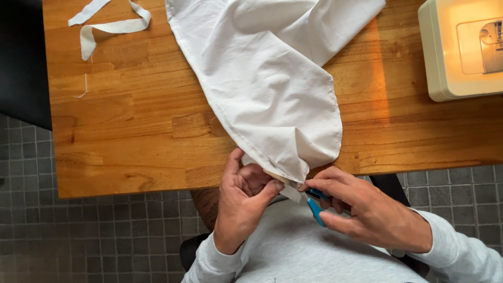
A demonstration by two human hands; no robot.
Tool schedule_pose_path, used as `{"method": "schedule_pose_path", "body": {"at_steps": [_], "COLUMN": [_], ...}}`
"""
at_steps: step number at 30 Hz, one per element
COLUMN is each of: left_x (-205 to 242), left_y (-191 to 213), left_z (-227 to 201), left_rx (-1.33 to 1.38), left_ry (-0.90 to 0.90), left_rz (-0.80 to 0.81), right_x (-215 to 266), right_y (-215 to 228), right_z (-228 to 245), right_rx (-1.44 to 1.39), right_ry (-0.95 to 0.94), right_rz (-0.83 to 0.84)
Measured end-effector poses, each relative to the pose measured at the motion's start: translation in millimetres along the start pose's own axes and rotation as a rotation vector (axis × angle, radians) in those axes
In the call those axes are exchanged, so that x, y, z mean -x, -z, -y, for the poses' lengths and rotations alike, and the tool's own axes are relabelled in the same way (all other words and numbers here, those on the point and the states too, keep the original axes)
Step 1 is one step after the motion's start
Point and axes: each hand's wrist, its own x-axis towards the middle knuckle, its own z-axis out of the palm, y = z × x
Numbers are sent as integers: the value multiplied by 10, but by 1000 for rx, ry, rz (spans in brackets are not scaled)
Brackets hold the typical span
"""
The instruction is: Cutting and trimming white fabric with scissors on a wooden table next to a sewing machine
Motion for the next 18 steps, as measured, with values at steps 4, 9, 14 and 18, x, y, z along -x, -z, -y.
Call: {"method": "schedule_pose_path", "body": {"at_steps": [4, 9, 14, 18], "left_x": [-3, -38, -53, -57], "left_y": [22, 54, 53, -3], "left_z": [-28, -97, -89, -132], "left_rx": [-10, -1, 20, 24], "left_ry": [8, 27, 18, 40], "left_rz": [6, -6, 15, 19], "right_x": [-1, 25, 16, -21], "right_y": [-5, -14, -7, -56], "right_z": [-46, -73, -43, -37], "right_rx": [-7, -6, -8, -24], "right_ry": [38, 46, 61, 61], "right_rz": [-2, -4, -8, -36]}}
